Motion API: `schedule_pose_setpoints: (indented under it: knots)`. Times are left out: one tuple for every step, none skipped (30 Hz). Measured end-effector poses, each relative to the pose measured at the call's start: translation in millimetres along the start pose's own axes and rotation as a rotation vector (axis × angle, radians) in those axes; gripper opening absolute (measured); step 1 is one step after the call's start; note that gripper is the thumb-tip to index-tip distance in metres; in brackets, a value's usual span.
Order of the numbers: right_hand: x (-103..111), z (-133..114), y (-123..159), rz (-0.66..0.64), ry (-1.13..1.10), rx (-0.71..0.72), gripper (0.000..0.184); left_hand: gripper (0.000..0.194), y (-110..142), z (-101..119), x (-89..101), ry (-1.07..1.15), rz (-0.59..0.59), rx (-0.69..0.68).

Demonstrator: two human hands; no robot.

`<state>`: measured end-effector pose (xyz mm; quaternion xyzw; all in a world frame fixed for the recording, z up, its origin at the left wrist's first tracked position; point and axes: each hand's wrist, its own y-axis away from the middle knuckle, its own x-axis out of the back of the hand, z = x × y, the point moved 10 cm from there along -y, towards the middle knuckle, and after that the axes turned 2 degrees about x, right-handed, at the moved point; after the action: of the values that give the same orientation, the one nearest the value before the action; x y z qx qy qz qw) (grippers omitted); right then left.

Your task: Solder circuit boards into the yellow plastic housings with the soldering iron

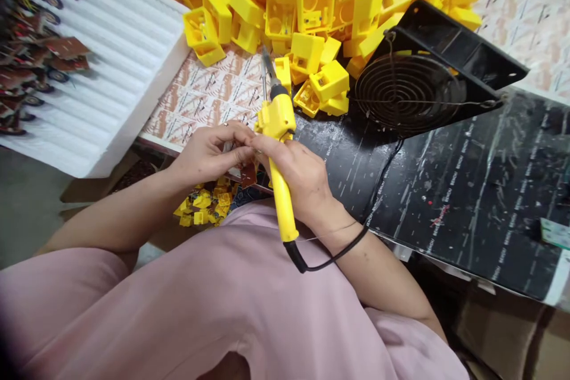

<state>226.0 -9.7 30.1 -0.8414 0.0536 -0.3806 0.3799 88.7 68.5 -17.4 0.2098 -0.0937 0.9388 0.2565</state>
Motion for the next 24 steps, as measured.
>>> schedule_pose_setpoints:
  knots:
    - [-1.4,0.8,-1.2,0.009,-0.015,-0.013,0.025,0.019,0.2,1.1,-0.9,0.0,-0.013,-0.004]
    - [-1.9,1.3,-2.2,0.016,-0.031,-0.025,0.026,0.018,0.5,3.8,-1.2,-0.025,-0.018,-0.025]
    - [-1.9,1.6,-3.2,0.019,-0.045,-0.035,0.026,0.017,1.1,7.7,-1.1,-0.069,-0.015,-0.059]
    - [-1.6,1.7,-4.1,0.019,-0.057,-0.043,0.028,0.016,1.7,11.6,-0.8,-0.123,-0.006,-0.097]
    - [-0.9,1.5,-4.9,0.022,-0.067,-0.047,0.029,0.015,2.3,14.7,-0.7,-0.174,0.005,-0.129]
    - [0.4,1.4,-5.5,0.03,-0.077,-0.05,0.031,0.013,2.7,16.0,-0.8,-0.209,0.015,-0.148]
    - [2.0,1.6,-6.0,0.041,-0.085,-0.054,0.033,0.012,2.7,16.0,-1.1,-0.223,0.023,-0.155]
    - [3.3,1.9,-6.3,0.052,-0.088,-0.056,0.035,0.011,2.6,14.9,-1.3,-0.215,0.029,-0.154]
    - [4.0,2.3,-6.4,0.059,-0.085,-0.056,0.037,0.011,2.2,13.1,-1.6,-0.195,0.032,-0.147]
    - [4.6,2.8,-6.3,0.066,-0.082,-0.053,0.037,0.009,1.8,11.0,-1.6,-0.167,0.036,-0.136]
    - [5.0,3.5,-6.1,0.074,-0.082,-0.05,0.037,0.008,1.4,8.3,-1.5,-0.134,0.04,-0.118]
    - [5.2,4.7,-5.7,0.083,-0.085,-0.05,0.037,0.009,1.0,5.2,-1.1,-0.094,0.046,-0.093]
    - [5.6,6.0,-5.2,0.095,-0.09,-0.051,0.037,0.01,0.7,1.0,-1.0,-0.043,0.048,-0.054]
    - [5.8,7.2,-4.7,0.108,-0.096,-0.05,0.037,0.014,0.5,-3.9,-1.6,0.021,0.046,-0.005]
    - [5.9,8.2,-4.2,0.12,-0.099,-0.05,0.037,0.017,0.8,-8.8,-3.0,0.092,0.041,0.047]
    - [5.9,8.6,-3.7,0.132,-0.097,-0.048,0.037,0.02,1.3,-12.7,-5.0,0.162,0.033,0.093]
    - [5.6,8.2,-3.2,0.138,-0.088,-0.04,0.037,0.022,2.0,-15.1,-7.3,0.221,0.024,0.127]
    - [5.0,6.7,-2.9,0.14,-0.075,-0.026,0.036,0.024,2.5,-16.0,-9.2,0.261,0.013,0.147]
    - [4.4,5.0,-2.5,0.136,-0.062,-0.011,0.035,0.025,2.6,-15.5,-10.2,0.276,0.002,0.156]
    - [3.7,3.3,-2.0,0.124,-0.048,0.004,0.034,0.025,2.3,-13.5,-9.3,0.269,-0.003,0.15]
    - [3.3,1.9,-1.4,0.109,-0.031,0.02,0.032,0.024,1.4,-10.7,-6.6,0.246,-0.004,0.136]
    - [2.9,1.9,-0.7,0.085,-0.014,0.028,0.03,0.023,-0.1,-7.1,-2.5,0.205,-0.004,0.115]
    - [3.6,4.1,0.1,0.066,0.005,0.023,0.028,0.022,-2.2,-2.8,2.8,0.149,-0.002,0.084]
    - [4.1,8.6,0.9,0.042,0.024,0.006,0.028,0.021,-4.7,2.5,8.5,0.074,0.001,0.041]
